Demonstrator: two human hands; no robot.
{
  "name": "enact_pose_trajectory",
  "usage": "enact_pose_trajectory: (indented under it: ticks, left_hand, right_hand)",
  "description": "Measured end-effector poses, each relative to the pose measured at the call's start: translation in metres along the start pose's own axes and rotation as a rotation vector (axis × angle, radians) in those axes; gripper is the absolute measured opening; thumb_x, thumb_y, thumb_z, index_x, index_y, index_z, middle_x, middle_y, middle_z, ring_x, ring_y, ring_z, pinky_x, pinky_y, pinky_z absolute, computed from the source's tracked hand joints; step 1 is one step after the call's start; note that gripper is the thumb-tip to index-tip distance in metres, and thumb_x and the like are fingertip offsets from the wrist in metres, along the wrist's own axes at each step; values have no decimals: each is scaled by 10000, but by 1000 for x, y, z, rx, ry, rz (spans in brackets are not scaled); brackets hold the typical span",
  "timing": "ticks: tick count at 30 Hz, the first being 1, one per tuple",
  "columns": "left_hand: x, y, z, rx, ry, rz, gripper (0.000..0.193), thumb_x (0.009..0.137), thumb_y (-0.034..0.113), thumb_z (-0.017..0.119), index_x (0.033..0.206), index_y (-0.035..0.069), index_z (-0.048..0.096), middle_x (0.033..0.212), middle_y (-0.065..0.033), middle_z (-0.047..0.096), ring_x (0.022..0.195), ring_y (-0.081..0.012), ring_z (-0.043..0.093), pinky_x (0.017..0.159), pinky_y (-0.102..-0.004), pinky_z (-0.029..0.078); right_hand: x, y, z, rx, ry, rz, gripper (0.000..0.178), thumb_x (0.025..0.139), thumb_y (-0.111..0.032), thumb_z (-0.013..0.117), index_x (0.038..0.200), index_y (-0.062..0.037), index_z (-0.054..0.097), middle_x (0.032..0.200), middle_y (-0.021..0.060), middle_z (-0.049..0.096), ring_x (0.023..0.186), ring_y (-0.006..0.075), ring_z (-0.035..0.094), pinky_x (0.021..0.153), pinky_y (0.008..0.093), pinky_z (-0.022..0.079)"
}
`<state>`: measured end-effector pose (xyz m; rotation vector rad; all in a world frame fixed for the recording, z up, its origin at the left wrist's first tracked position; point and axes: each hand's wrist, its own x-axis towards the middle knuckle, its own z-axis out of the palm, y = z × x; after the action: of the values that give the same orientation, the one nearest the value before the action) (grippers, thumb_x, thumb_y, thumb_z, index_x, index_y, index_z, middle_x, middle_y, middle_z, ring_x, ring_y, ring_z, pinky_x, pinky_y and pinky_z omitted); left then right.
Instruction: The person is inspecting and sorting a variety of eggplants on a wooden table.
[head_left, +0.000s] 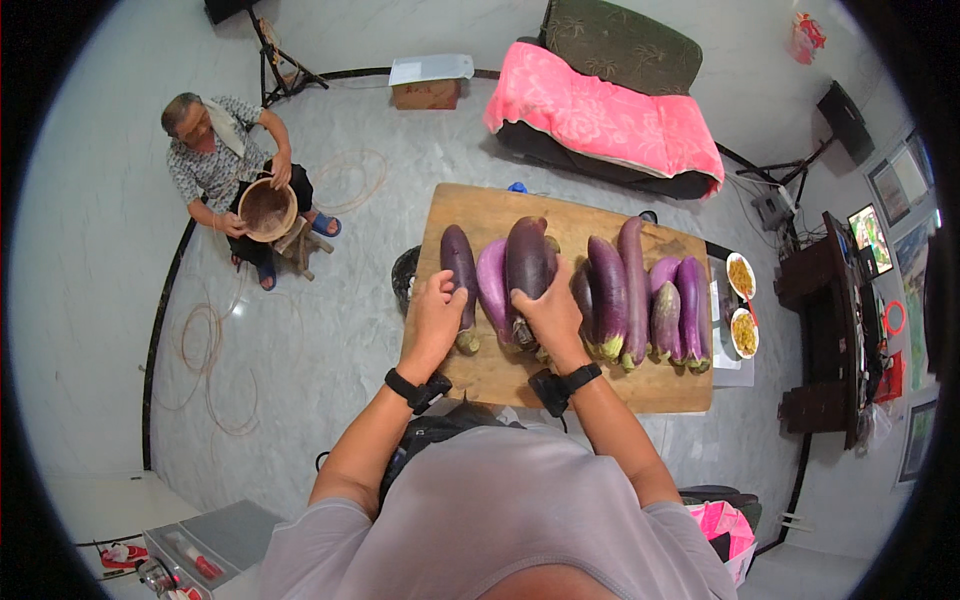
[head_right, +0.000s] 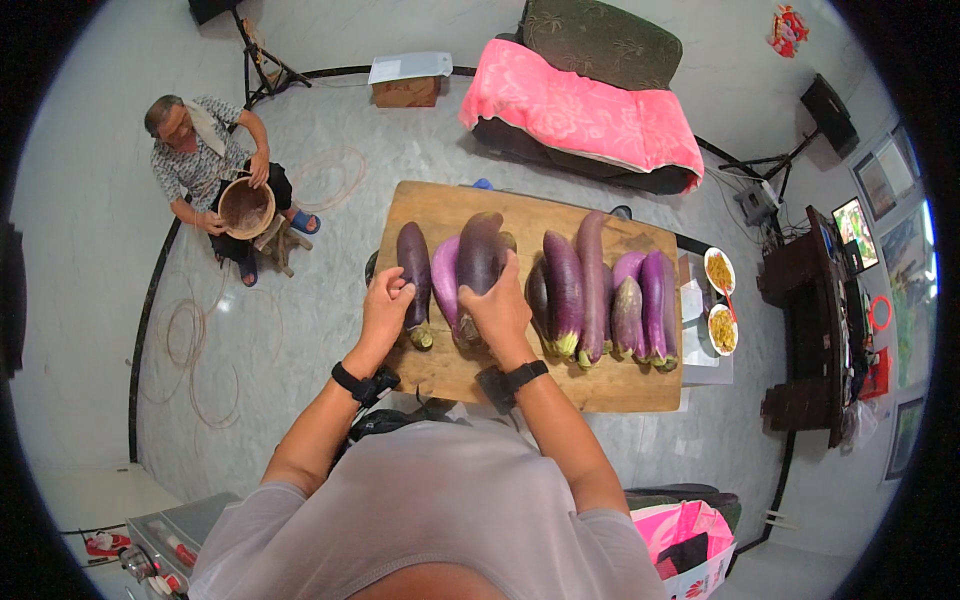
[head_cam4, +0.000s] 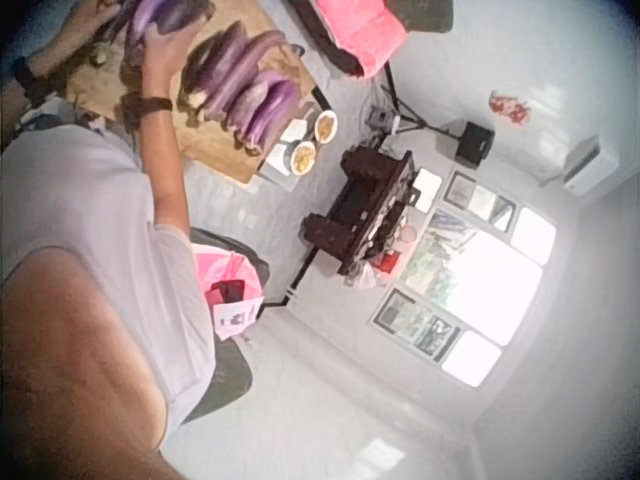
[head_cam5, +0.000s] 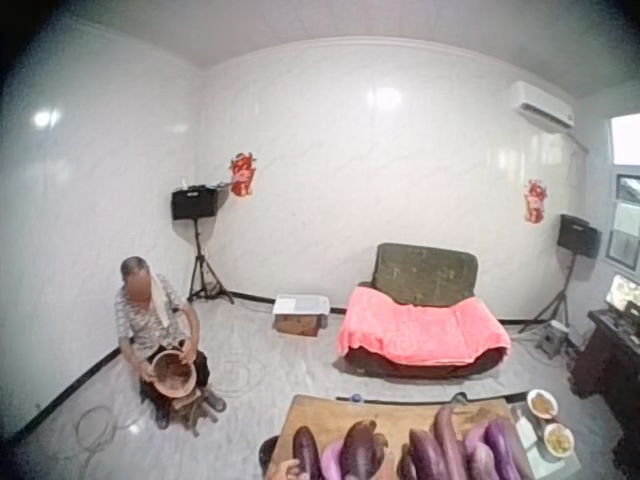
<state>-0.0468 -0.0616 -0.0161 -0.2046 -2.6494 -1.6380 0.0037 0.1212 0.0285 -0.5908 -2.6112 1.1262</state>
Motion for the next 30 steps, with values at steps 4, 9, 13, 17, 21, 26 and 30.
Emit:
enact_pose_trajectory:
  ticks: [4, 9, 13, 17, 21, 26, 30]
  left_hand:
    - [2, 36, -6, -277, -142, -161, 457, 905, 262, 636, 1235, -32, 521, 934, -107, 636, 796, -172, 609, 720, -295, 493]
    - [9, 62, -16, -344, -299, -357, 568, 888, 404, 648, 1239, -28, 529, 987, -60, 631, 817, -123, 597, 689, -268, 469]
    - [13, 40, -12, -738, -291, -292, 422, 847, 337, 699, 1046, -25, 614, 923, -74, 657, 787, -144, 621, 716, -284, 495]
    - [12, 43, -19, -589, -159, -162, 378, 829, 297, 702, 1017, -24, 632, 895, -96, 671, 772, -169, 637, 704, -312, 504]
    - [16, 30, -15, -374, -81, -28, 405, 801, 307, 716, 984, -47, 644, 873, -138, 684, 766, -214, 657, 706, -333, 510]
    - [21, 20, -4, -335, -46, -118, 450, 772, 335, 729, 974, -59, 654, 860, -182, 692, 761, -254, 672, 700, -352, 514]
    - [20, 32, -11, -339, -50, -64, 432, 774, 324, 724, 965, -56, 654, 844, -171, 689, 751, -252, 669, 693, -353, 511]
  right_hand:
    - [2, 9, 4, 425, -24, 132, 941, 706, -345, 750, 1426, 3, 254, 1049, 226, 628, 899, 320, 652, 781, 378, 506]
    - [-21, -31, -3, 232, -160, -32, 940, 688, -306, 780, 1440, -45, 278, 880, 77, 545, 767, 171, 565, 685, 294, 466]
    - [-23, -17, 11, 321, -257, -130, 781, 782, -308, 724, 1417, -64, 340, 931, 120, 589, 799, 213, 600, 729, 329, 483]
    - [-7, -3, 15, 144, -314, -78, 631, 858, -258, 633, 1393, -49, 374, 1055, 201, 607, 902, 327, 629, 783, 395, 501]
    - [-8, -3, 39, -491, -365, -245, 736, 830, -230, 639, 1454, -62, 286, 1084, 225, 608, 920, 359, 656, 763, 423, 526]
    - [4, 4, 54, -584, -401, -161, 862, 800, -236, 669, 1499, -61, 197, 974, 201, 648, 834, 350, 674, 716, 434, 538]
    - [-3, 2, 36, -465, -353, -106, 886, 795, -266, 673, 1498, -49, 180, 967, 209, 667, 863, 354, 674, 741, 429, 531]
